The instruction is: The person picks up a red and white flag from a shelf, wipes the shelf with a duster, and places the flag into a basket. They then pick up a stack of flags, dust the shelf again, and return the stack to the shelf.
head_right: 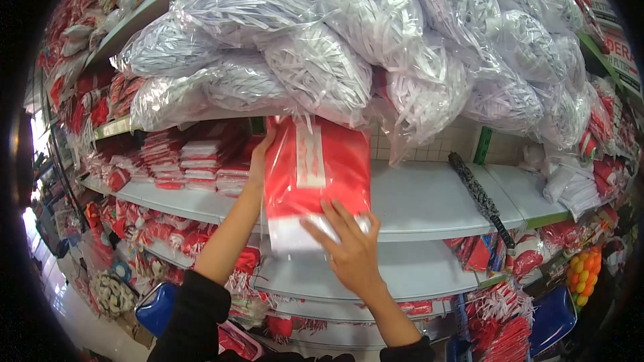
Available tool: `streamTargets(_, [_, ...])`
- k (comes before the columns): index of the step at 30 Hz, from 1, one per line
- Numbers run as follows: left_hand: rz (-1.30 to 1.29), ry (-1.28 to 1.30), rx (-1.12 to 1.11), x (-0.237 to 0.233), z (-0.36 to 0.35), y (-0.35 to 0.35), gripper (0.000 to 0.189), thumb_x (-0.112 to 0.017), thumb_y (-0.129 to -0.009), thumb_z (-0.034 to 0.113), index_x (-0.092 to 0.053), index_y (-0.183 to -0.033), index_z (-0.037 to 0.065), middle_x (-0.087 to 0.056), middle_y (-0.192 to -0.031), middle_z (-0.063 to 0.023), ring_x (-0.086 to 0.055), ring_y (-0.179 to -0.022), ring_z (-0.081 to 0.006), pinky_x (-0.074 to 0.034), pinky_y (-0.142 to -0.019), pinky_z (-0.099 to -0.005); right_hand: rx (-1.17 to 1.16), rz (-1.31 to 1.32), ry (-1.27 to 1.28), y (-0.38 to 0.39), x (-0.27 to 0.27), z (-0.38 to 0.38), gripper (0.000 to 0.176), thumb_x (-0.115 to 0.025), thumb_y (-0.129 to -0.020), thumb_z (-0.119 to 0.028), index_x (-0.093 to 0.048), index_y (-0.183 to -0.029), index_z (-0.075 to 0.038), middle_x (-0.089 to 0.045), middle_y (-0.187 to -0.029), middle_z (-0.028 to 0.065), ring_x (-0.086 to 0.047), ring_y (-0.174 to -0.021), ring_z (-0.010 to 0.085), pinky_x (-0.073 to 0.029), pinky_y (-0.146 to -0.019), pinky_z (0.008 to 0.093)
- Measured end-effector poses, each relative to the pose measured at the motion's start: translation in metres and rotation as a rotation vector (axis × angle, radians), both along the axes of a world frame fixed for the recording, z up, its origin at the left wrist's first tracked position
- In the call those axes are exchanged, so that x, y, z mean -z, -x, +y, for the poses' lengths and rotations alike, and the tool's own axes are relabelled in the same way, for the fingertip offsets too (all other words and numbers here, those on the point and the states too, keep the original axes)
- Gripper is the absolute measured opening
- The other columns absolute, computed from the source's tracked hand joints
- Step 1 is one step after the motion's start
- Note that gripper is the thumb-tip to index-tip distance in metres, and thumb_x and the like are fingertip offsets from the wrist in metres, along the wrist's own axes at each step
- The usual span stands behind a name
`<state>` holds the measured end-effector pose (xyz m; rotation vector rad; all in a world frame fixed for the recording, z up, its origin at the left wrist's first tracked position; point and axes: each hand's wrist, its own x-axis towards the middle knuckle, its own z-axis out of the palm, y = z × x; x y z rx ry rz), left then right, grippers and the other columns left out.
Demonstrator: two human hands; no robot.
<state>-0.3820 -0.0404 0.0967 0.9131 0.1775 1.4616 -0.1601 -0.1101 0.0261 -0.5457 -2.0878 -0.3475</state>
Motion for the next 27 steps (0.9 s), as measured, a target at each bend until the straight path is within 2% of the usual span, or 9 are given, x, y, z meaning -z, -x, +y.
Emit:
streamTargets(3, [0.089,0.097,-0.225,-0.016,0.061,0.033,0.043,-0.048,-0.089,0.037,-0.053,-0.113,0.002,-0.061,-0.107,-0.0163,-0.061,-0.093,-0.0243,-0.051,-0.080,-0.0401,0.041,0.060,-0.003,0.038,-0.020,0.057,0.053,-0.055,-0.073,-0.003,-0.055,-0.123,-0.022,-0.053,-0.122,0.0116,-0.048,-0.117,0.0237,-0.028,-0.093,0.0486])
streamTargets(6, [0.830,0.177,-0.910,-0.016,0.088,0.062,0.042,-0.050,-0.086,0.035,-0.052,-0.115,0.004,-0.060,-0.108,-0.0167,-0.062,-0.091,-0.0238,-0.050,-0.074,-0.0395,0.122,-0.050,0.140,0.061,-0.016,0.110,0.045,-0.055,-0.080,-0.010,-0.053,-0.123,-0.020,-0.054,-0.120,0.0128,-0.048,-0.117,0.0248,-0.027,-0.096,0.0509])
streamTargets(8, [1.096,-0.176,-1.066,0.010,0.093,0.077,0.034,-0.050,-0.086,0.028,-0.056,-0.110,0.004,-0.059,-0.109,-0.0176,-0.062,-0.090,-0.0227,-0.048,-0.073,-0.0340,0.166,-0.223,0.287,0.070,-0.002,0.135,0.041,-0.054,-0.084,-0.015,-0.051,-0.125,-0.019,-0.056,-0.117,0.0131,-0.048,-0.117,0.0257,-0.026,-0.097,0.0509])
streamTargets(9, [1.170,-0.246,-0.998,0.026,0.090,0.082,0.032,-0.050,-0.086,0.027,-0.057,-0.108,0.004,-0.059,-0.110,-0.0177,-0.061,-0.092,-0.0233,-0.047,-0.075,-0.0325,0.143,-0.177,0.234,0.076,0.010,0.145,0.037,-0.050,-0.088,-0.031,-0.052,-0.123,-0.018,-0.054,-0.121,0.0146,-0.047,-0.118,0.0249,-0.027,-0.097,0.0545])
streamTargets(12, [1.269,-0.217,-0.764,0.050,0.049,0.064,0.027,-0.051,-0.086,0.022,-0.062,-0.103,0.004,-0.058,-0.113,-0.0169,-0.054,-0.108,-0.0266,-0.039,-0.093,-0.0391,0.138,-0.118,0.162,0.083,0.016,0.145,0.039,-0.049,-0.089,-0.032,-0.051,-0.125,-0.017,-0.055,-0.119,0.0141,-0.045,-0.119,0.0257,-0.025,-0.098,0.0543])
streamTargets(15, [1.530,-0.376,-1.155,0.065,0.018,0.039,0.027,-0.052,-0.086,0.024,-0.063,-0.105,0.008,-0.057,-0.116,-0.0150,-0.043,-0.120,-0.0308,-0.022,-0.103,-0.0534,0.171,-0.104,0.154,0.090,0.019,0.144,0.042,-0.049,-0.088,-0.036,-0.051,-0.125,-0.015,-0.054,-0.120,0.0165,-0.046,-0.118,0.0274,-0.026,-0.096,0.0545])
streamTargets(18, [1.579,-0.387,-1.183,0.081,0.022,0.048,0.026,-0.053,-0.086,0.027,-0.063,-0.106,0.014,-0.055,-0.120,-0.0129,-0.038,-0.125,-0.0318,-0.014,-0.102,-0.0624,0.251,-0.135,0.137,0.096,0.014,0.126,0.045,-0.050,-0.087,-0.039,-0.052,-0.124,-0.014,-0.053,-0.120,0.0191,-0.045,-0.116,0.0314,-0.026,-0.095,0.0538])
streamTargets(21, [1.617,-0.325,-1.103,0.070,0.015,0.051,0.027,-0.052,-0.086,0.027,-0.062,-0.109,0.019,-0.052,-0.124,-0.0124,-0.034,-0.127,-0.0336,-0.014,-0.102,-0.0622,0.322,-0.095,0.133,0.104,0.015,0.113,0.047,-0.050,-0.086,-0.042,-0.053,-0.123,-0.013,-0.053,-0.119,0.0208,-0.044,-0.115,0.0357,-0.027,-0.093,0.0539])
streamTargets(27, [1.734,-0.288,-1.119,0.069,0.025,0.053,0.031,-0.051,-0.086,0.028,-0.060,-0.114,0.019,-0.043,-0.132,-0.0133,-0.034,-0.127,-0.0319,-0.017,-0.101,-0.0604,0.422,-0.059,0.117,0.116,0.022,0.123,0.049,-0.046,-0.087,-0.047,-0.053,-0.123,-0.014,-0.052,-0.120,0.0199,-0.043,-0.114,0.0391,-0.028,-0.093,0.0538])
